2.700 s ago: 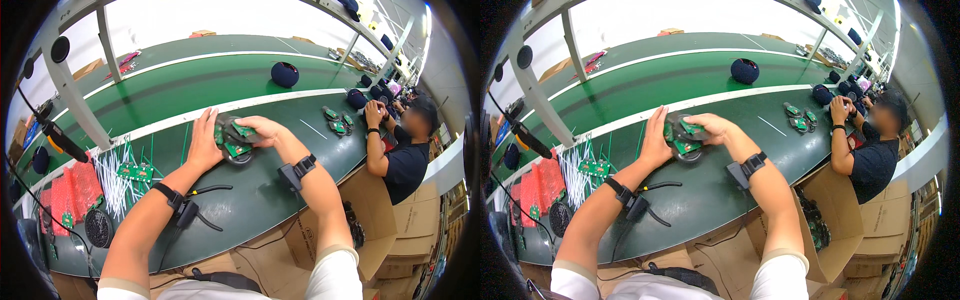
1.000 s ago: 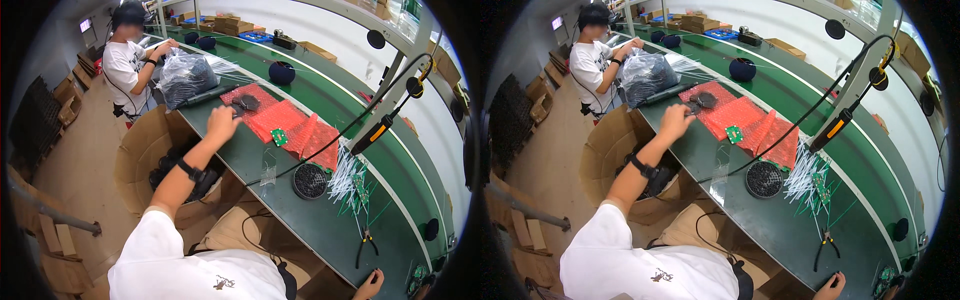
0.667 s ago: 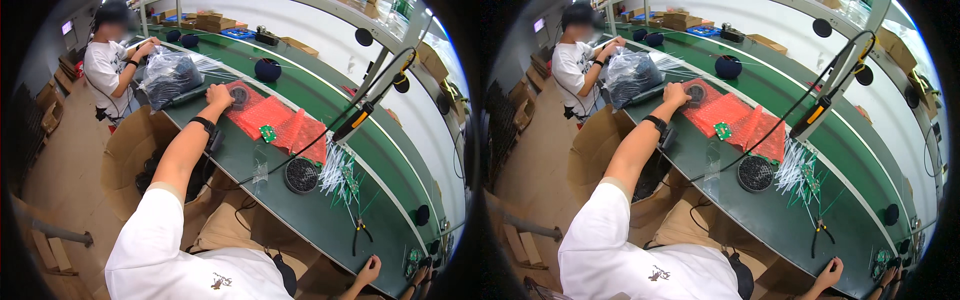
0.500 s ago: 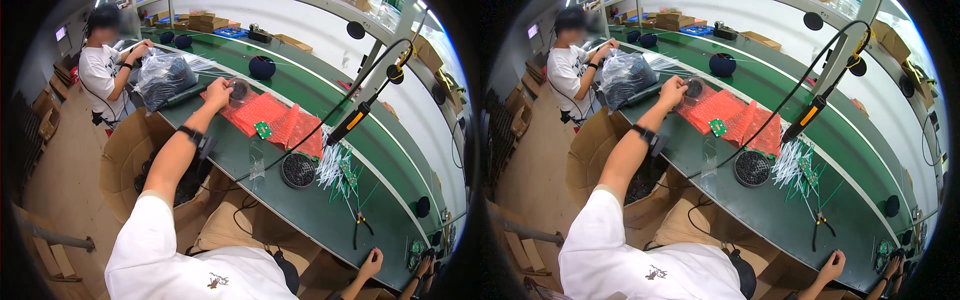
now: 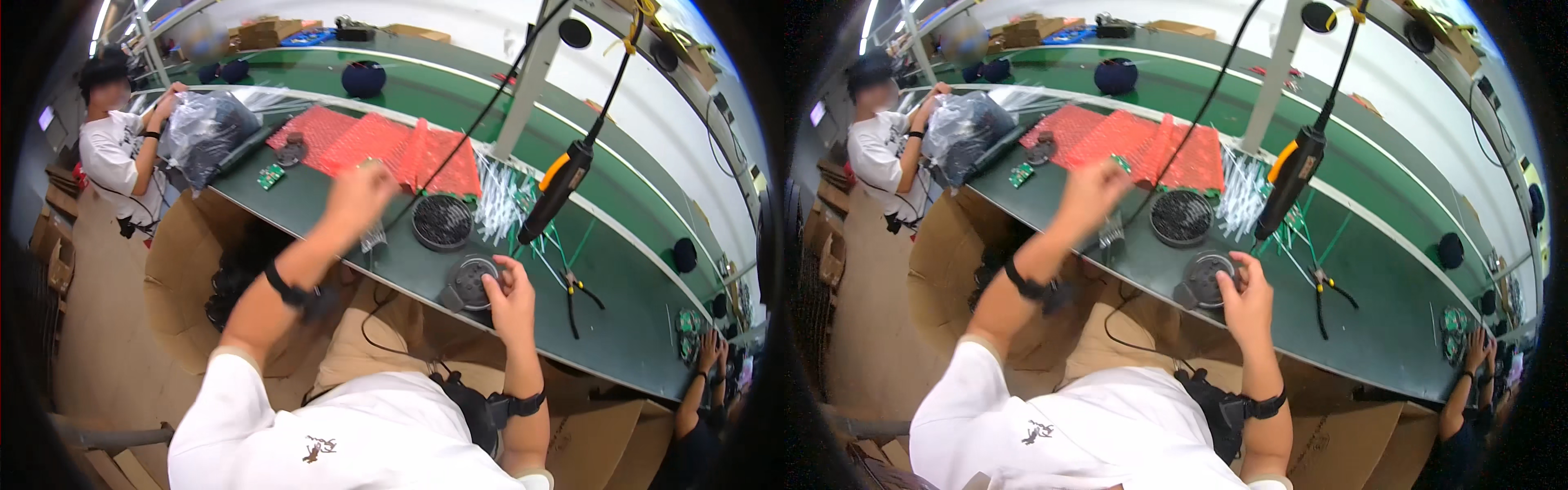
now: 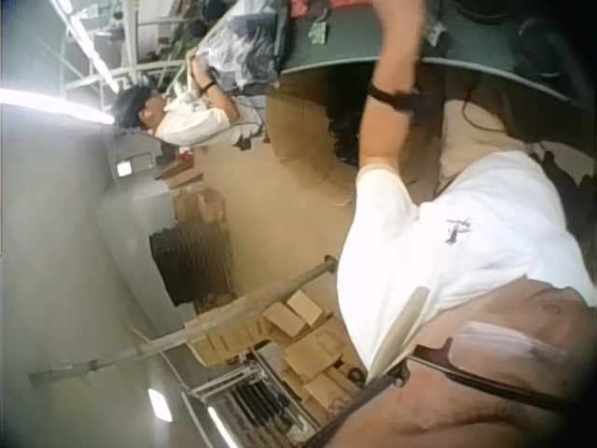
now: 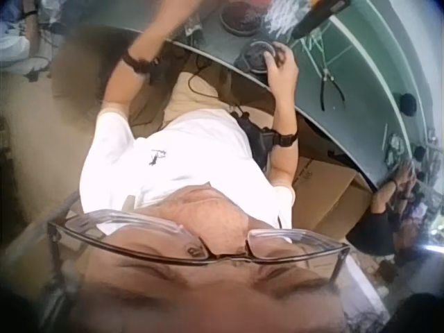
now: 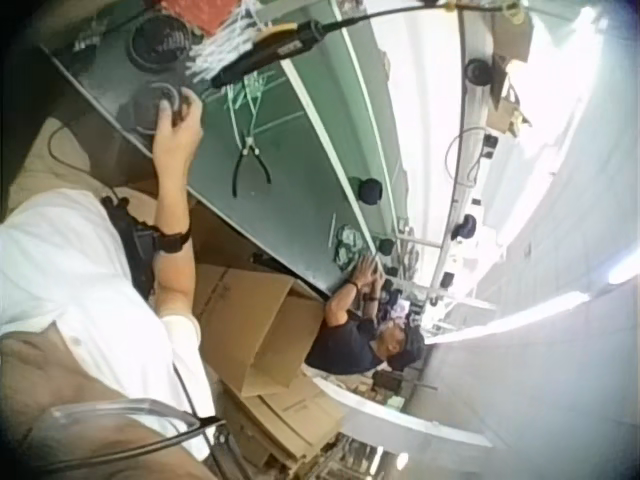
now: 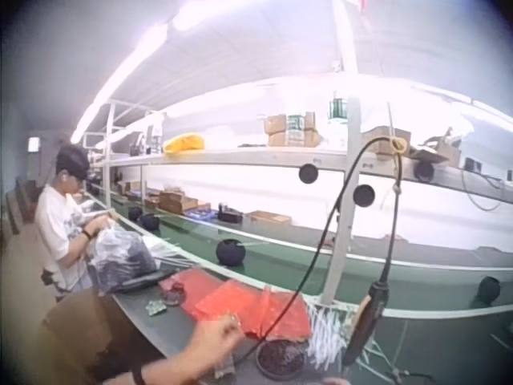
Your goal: The person assembles small electronic components at a workbench. They pick up a green circuit board, place it into a black circular housing, and use a yellow-handled tool to secure it. The person repeats this process with multiple units, placing finished assemblies on the table.
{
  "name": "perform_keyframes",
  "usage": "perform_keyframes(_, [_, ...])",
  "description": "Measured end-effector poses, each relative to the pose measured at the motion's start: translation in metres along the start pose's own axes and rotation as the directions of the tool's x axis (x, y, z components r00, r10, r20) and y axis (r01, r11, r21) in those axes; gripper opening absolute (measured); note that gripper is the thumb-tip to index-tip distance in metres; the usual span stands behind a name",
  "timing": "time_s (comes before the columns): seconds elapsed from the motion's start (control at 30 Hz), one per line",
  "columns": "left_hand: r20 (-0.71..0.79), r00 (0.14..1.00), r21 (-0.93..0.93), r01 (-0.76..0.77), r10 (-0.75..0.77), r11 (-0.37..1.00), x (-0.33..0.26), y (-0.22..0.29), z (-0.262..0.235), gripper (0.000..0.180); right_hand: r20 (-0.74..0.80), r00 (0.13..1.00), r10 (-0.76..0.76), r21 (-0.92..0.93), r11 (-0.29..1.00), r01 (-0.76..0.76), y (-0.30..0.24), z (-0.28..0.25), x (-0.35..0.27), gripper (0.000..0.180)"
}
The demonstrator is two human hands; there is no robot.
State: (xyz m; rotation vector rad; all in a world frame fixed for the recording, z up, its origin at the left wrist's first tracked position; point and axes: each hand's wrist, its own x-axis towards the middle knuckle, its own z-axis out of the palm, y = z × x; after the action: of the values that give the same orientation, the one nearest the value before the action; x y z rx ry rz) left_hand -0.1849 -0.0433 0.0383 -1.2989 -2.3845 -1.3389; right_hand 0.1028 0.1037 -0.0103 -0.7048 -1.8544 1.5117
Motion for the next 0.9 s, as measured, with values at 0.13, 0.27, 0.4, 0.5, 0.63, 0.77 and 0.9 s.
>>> perform_keyframes(0.13, [-0.021,0.995,0.526,0.092,-0.096,0.846,0.063,-0.064,0.011,0.037,-0.042,0.961,-0.272,-0.536,0.818,0.208,0.012,-0.034,0.001,0.03])
perform_keyframes(0.27, [0.071,0.982,0.519,0.111,-0.173,0.848,0.074,-0.102,0.021,0.042,-0.137,0.926,-0.353,-0.524,0.819,0.235,0.015,-0.028,-0.004,0.025])
perform_keyframes(0.4, [0.008,0.987,0.234,0.154,-0.16,0.96,0.074,-0.103,0.01,0.039,-0.048,0.913,-0.405,-0.551,0.773,0.314,0.017,-0.033,-0.009,0.022])
perform_keyframes(0.5, [-0.051,0.977,-0.263,0.187,-0.207,0.947,0.049,-0.073,-0.01,0.022,-0.021,0.963,-0.267,-0.482,0.847,0.224,0.019,-0.042,-0.012,0.024])
perform_keyframes(0.63, [0.215,0.963,-0.663,0.265,-0.16,0.7,-0.032,0.004,-0.015,0.031,-0.027,0.939,-0.344,-0.469,0.834,0.292,0.015,-0.04,-0.009,0.025])
perform_keyframes(0.77, [0.507,0.859,-0.691,0.452,-0.068,0.565,-0.09,0.072,0.022,0.037,-0.103,0.985,-0.141,-0.07,0.988,0.134,-0.005,-0.019,-0.023,0.027])
perform_keyframes(0.9, [0.586,0.81,-0.695,0.513,-0.016,0.503,-0.105,0.093,0.047,0.035,0.077,0.995,0.06,0.195,0.978,-0.074,-0.023,-0.007,-0.046,0.028])
